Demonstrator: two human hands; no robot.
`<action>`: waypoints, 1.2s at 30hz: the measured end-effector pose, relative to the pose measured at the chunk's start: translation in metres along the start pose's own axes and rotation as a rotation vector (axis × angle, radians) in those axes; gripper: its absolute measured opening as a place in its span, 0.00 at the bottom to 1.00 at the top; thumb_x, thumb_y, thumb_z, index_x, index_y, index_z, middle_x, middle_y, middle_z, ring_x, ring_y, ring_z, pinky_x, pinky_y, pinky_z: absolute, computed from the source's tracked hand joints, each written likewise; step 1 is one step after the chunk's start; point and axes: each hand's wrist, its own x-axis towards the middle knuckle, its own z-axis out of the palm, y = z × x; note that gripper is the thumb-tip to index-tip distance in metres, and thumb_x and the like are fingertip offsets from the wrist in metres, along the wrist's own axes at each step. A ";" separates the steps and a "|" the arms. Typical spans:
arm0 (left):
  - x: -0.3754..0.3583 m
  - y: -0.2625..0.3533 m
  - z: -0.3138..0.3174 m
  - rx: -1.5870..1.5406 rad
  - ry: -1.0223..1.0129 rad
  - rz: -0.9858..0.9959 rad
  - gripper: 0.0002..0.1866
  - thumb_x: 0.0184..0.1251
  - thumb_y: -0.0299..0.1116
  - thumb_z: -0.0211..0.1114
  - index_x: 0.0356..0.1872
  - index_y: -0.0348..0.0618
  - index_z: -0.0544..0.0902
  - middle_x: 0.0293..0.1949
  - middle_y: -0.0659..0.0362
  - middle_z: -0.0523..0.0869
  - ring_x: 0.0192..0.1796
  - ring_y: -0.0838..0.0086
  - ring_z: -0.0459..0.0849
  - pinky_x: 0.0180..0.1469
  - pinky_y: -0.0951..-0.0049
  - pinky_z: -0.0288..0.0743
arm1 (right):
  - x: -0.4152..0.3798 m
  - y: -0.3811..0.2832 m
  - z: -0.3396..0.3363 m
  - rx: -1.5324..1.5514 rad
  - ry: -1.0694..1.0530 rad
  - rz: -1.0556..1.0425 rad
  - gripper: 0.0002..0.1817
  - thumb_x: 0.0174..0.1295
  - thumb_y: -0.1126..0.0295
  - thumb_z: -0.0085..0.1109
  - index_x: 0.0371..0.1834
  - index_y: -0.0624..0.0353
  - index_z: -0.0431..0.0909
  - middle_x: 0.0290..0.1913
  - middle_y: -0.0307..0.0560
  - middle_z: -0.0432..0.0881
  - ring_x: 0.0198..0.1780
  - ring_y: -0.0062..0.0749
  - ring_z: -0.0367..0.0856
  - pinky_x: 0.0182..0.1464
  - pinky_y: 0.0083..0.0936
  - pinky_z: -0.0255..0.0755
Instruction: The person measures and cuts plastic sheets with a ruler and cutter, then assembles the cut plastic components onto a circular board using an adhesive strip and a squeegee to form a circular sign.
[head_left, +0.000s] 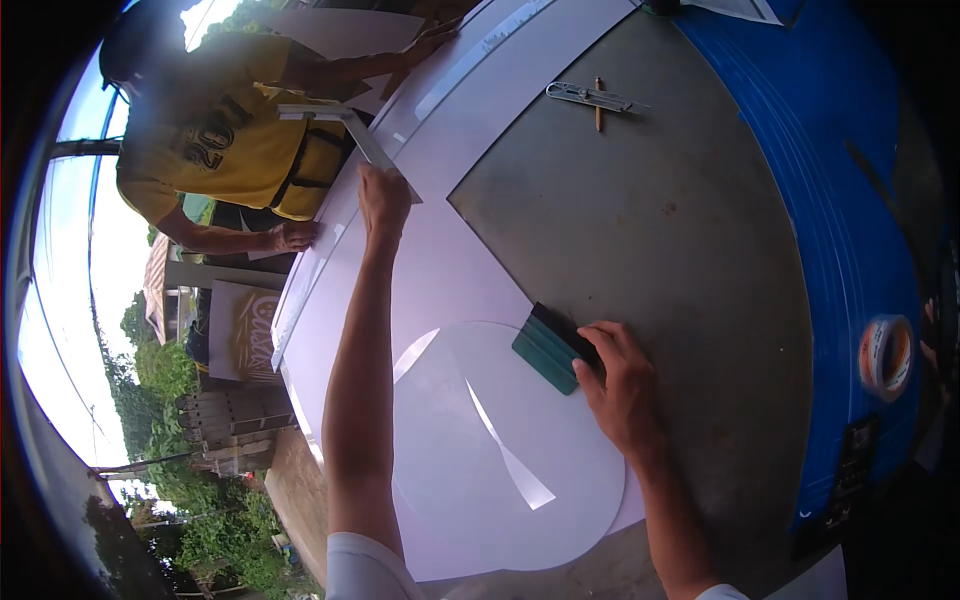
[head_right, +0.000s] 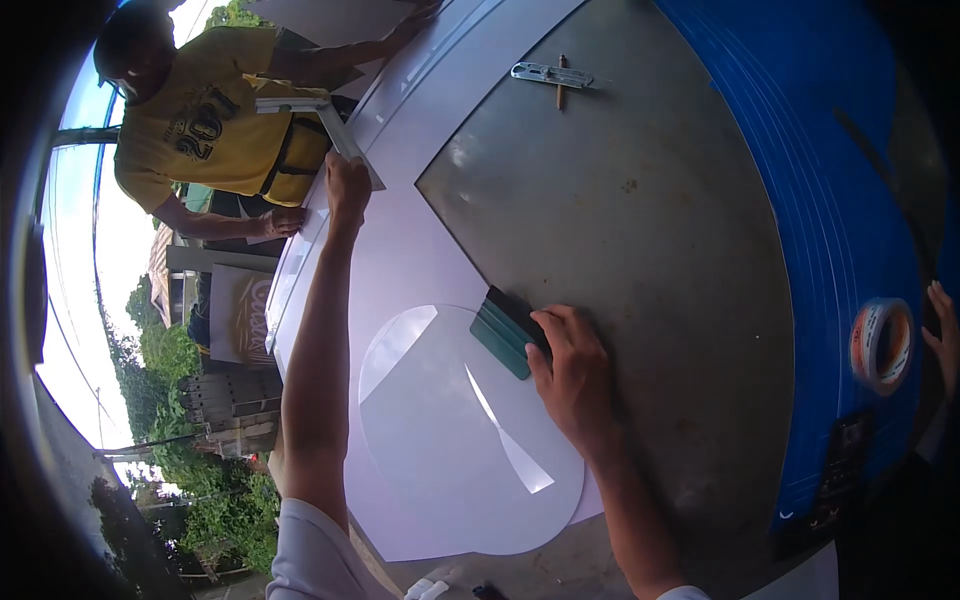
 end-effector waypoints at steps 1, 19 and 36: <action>0.025 -0.015 0.011 0.007 -0.009 0.003 0.15 0.61 0.29 0.47 0.44 0.26 0.66 0.35 0.35 0.81 0.39 0.47 0.83 0.43 0.54 0.75 | -0.002 0.000 0.000 0.002 -0.011 0.006 0.16 0.56 0.77 0.60 0.48 0.68 0.74 0.48 0.55 0.75 0.48 0.49 0.78 0.50 0.38 0.73; 0.062 -0.022 0.069 -0.111 -0.193 -0.281 0.25 0.60 0.27 0.51 0.57 0.21 0.62 0.55 0.36 0.73 0.45 0.47 0.84 0.36 0.63 0.88 | 0.001 -0.001 -0.004 0.012 -0.066 0.047 0.17 0.57 0.77 0.60 0.50 0.67 0.72 0.49 0.53 0.74 0.50 0.46 0.77 0.52 0.36 0.74; -0.017 0.006 0.051 0.030 -0.047 -0.139 0.14 0.59 0.27 0.50 0.42 0.24 0.69 0.26 0.40 0.83 0.29 0.49 0.85 0.44 0.55 0.77 | -0.005 0.001 -0.002 0.008 -0.002 0.003 0.17 0.56 0.78 0.60 0.50 0.69 0.72 0.49 0.54 0.74 0.50 0.48 0.77 0.52 0.37 0.73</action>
